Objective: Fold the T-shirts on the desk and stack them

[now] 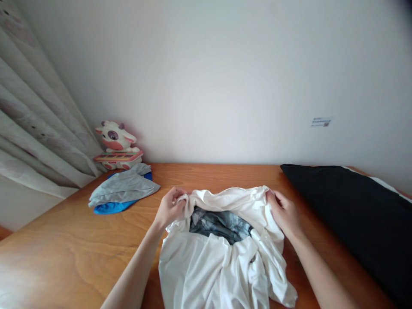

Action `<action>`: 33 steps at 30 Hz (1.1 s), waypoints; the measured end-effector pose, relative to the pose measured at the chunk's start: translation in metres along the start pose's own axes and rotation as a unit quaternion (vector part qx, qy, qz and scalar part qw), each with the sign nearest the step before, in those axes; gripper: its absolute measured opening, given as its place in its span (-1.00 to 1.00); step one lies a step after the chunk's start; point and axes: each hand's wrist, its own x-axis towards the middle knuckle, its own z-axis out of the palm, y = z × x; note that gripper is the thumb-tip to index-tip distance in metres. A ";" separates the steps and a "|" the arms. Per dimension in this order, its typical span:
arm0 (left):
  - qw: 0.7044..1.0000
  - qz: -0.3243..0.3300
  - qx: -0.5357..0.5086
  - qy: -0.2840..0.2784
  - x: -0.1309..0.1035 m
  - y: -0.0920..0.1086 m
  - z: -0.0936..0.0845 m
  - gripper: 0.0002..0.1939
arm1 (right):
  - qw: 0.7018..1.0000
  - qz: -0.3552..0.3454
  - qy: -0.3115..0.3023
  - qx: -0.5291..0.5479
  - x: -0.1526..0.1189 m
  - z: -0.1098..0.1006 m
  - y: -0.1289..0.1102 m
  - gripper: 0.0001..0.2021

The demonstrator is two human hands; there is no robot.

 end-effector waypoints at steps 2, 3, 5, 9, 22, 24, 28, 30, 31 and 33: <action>0.995 0.004 0.073 -0.063 -0.005 0.002 0.002 -0.60 | 1.000 -0.019 -0.005 -0.011 -0.001 0.002 0.000 -0.48; 0.988 0.013 0.124 -0.088 -0.007 0.002 0.004 -0.54 | 0.999 -0.037 -0.010 -0.020 -0.001 0.003 0.000 -0.50; 0.965 0.034 0.231 -0.118 -0.010 0.003 0.009 -0.45 | 0.995 -0.075 -0.049 -0.035 -0.004 0.004 0.000 -0.54; 0.928 0.071 0.342 -0.133 -0.010 -0.002 0.015 -0.65 | 0.975 -0.117 -0.179 -0.058 -0.010 0.006 -0.003 -0.53; 0.973 0.073 0.148 0.161 -0.004 0.003 -0.003 -0.90 | 0.988 0.085 0.101 0.080 0.005 -0.002 0.011 -0.55; 0.977 0.097 0.175 0.072 -0.007 0.004 -0.004 -0.92 | 0.985 0.108 0.113 0.068 0.007 -0.004 0.014 -0.59; 0.952 0.044 0.295 -0.071 -0.012 0.007 0.005 -0.73 | 0.990 0.134 0.050 0.003 0.007 -0.006 0.014 -0.55; 0.935 0.018 0.344 -0.085 -0.013 0.010 0.010 -0.66 | 0.990 0.126 -0.004 -0.055 0.004 -0.004 0.014 -0.56; 0.929 0.020 0.357 -0.093 -0.014 0.010 0.011 -0.67 | 0.990 0.114 -0.025 -0.081 0.003 -0.003 0.014 -0.58; 0.921 0.050 0.365 -0.125 -0.015 0.011 0.013 -0.72 | 0.989 0.090 -0.048 -0.107 0.001 0.001 0.014 -0.65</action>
